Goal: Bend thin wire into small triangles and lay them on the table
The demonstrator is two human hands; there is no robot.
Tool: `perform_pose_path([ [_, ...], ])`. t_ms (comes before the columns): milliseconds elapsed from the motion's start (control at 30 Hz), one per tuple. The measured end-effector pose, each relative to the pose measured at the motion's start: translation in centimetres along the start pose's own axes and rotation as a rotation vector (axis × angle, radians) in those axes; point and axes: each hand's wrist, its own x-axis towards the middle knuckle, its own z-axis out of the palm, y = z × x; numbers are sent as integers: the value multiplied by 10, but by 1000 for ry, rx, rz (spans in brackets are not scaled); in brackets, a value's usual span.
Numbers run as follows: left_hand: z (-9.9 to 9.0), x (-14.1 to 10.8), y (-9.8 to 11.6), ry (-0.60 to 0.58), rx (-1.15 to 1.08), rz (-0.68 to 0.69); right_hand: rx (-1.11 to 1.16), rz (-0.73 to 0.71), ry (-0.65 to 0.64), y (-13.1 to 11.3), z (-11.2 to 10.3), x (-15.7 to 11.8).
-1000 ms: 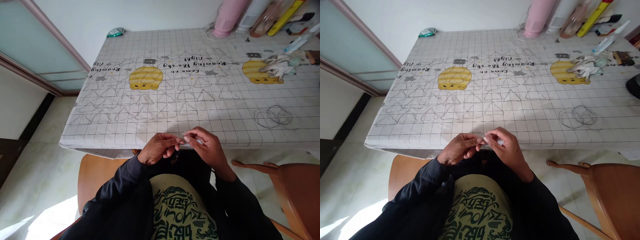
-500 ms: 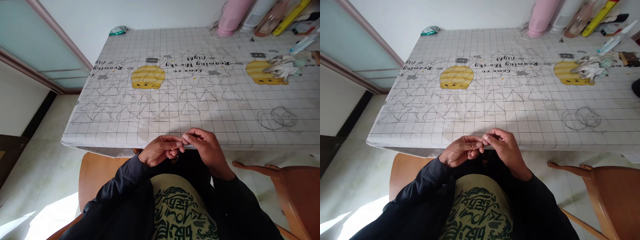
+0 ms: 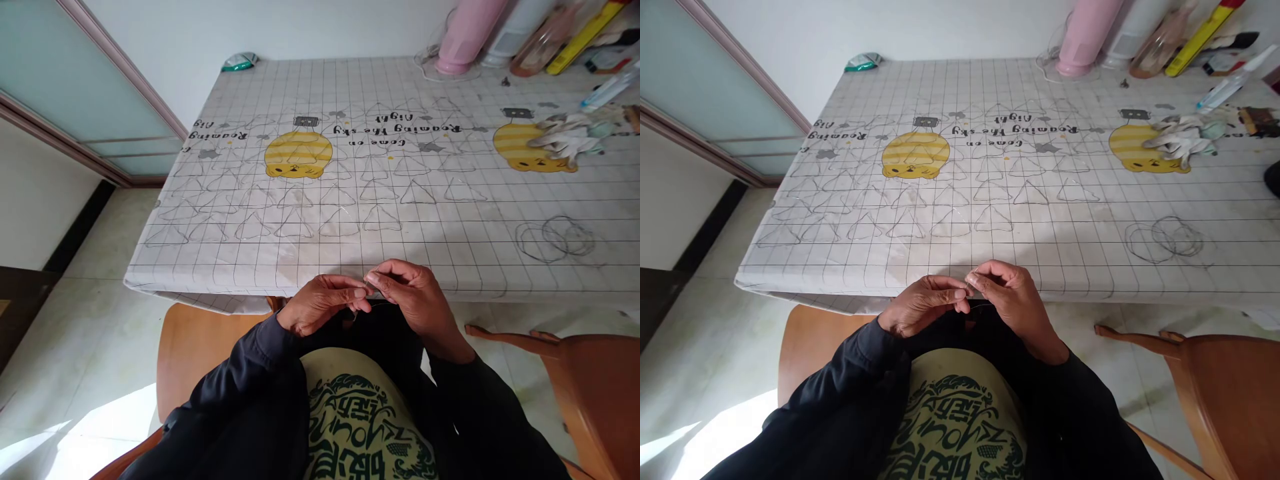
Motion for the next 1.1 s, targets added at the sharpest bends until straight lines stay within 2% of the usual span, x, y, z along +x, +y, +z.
perform_pose_path([
  [333,3,0,-6,15,-25,17,32,80,8,6,-3,-3],
  [600,-3,-4,-3,51,-90,19,-213,-154,85,12,-9,-10],
  [833,-8,-16,-8,8,-127,-27,-349,-317,288,20,-6,-21],
  [967,-7,-21,-16,9,-144,-80,-362,-346,256,23,-6,-22],
  [1100,-2,-16,-13,51,-133,-46,-354,-306,212,22,-3,-21],
])
